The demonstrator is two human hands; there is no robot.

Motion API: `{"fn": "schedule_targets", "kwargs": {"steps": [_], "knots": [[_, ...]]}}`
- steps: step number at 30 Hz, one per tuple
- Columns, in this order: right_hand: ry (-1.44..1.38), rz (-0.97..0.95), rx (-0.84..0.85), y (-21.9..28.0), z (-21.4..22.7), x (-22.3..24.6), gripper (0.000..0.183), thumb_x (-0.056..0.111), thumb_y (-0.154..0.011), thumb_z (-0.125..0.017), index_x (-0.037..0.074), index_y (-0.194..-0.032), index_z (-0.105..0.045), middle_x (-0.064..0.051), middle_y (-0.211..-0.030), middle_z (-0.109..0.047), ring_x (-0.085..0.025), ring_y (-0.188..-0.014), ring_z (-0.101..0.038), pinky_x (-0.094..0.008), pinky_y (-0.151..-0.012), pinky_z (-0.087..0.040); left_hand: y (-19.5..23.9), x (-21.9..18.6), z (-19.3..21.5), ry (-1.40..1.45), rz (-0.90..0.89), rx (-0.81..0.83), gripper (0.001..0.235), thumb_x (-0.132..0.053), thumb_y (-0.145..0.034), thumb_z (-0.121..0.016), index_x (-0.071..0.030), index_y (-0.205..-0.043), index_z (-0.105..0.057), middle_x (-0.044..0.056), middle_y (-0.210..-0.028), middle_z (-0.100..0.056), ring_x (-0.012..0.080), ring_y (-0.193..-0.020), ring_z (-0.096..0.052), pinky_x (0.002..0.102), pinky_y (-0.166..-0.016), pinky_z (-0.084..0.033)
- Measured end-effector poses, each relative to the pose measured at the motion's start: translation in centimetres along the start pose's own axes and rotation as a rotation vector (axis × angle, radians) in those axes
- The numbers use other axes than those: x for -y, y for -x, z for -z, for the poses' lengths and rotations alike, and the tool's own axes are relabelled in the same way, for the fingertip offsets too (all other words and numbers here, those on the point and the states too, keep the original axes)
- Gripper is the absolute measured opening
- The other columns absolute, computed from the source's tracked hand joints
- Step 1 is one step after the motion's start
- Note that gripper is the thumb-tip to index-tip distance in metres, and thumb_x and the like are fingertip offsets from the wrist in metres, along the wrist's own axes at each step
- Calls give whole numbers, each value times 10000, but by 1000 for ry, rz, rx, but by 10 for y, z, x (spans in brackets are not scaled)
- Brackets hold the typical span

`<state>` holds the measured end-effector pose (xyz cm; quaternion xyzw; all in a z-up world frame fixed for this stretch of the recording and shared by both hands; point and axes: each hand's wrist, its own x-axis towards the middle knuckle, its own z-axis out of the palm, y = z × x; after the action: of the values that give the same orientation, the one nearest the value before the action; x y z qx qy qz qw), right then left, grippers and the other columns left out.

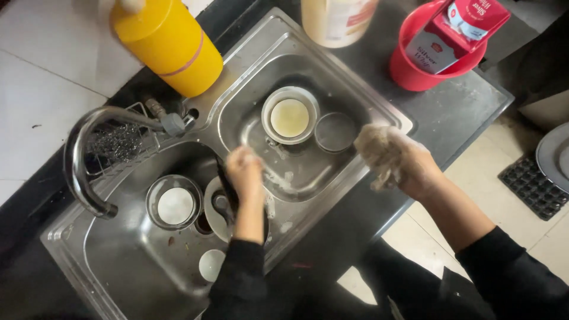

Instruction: Washing and rinsing various dishes including bowls and plates in a double-basin sink using a sponge.

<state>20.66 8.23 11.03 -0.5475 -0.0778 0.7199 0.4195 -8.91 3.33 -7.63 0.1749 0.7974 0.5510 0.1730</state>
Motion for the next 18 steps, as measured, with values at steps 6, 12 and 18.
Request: {"fn": "schedule_targets", "kwargs": {"steps": [6, 12, 18], "knots": [[28, -111, -54, -12, 16, 20, 252, 192, -1075, -617, -1, -1234, -651, -231, -1159, -740, -285, -1175, -739, -445, -1156, -438, -66, 160, -160, 405, 883, 85, 584, 24, -899, -677, 67, -1423, -421, 304, -1212, -648, 393, -1004, -772, 521, -822, -688], [445, -93, -136, 13, 1, 54, 343, 301, -1073, -628, -19, -1090, -748, -336, -938, -768, -396, -934, -793, -537, -845, -581, -91, 201, -161, -688, 522, 161, 324, -180, -931, -697, -23, -1213, -722, 185, -1157, -738, 332, -1148, -746, 397, -878, -637], [327, -82, -240, -3, 9, 60, 366, 306, -1040, -662, -48, -1096, -741, -381, -987, -749, -460, -957, -778, -612, -886, -543, -104, 218, -151, -643, 442, 280, 337, -254, -960, -694, -20, -1201, -722, 165, -948, -768, 289, -905, -799, 433, -742, -645]]}}
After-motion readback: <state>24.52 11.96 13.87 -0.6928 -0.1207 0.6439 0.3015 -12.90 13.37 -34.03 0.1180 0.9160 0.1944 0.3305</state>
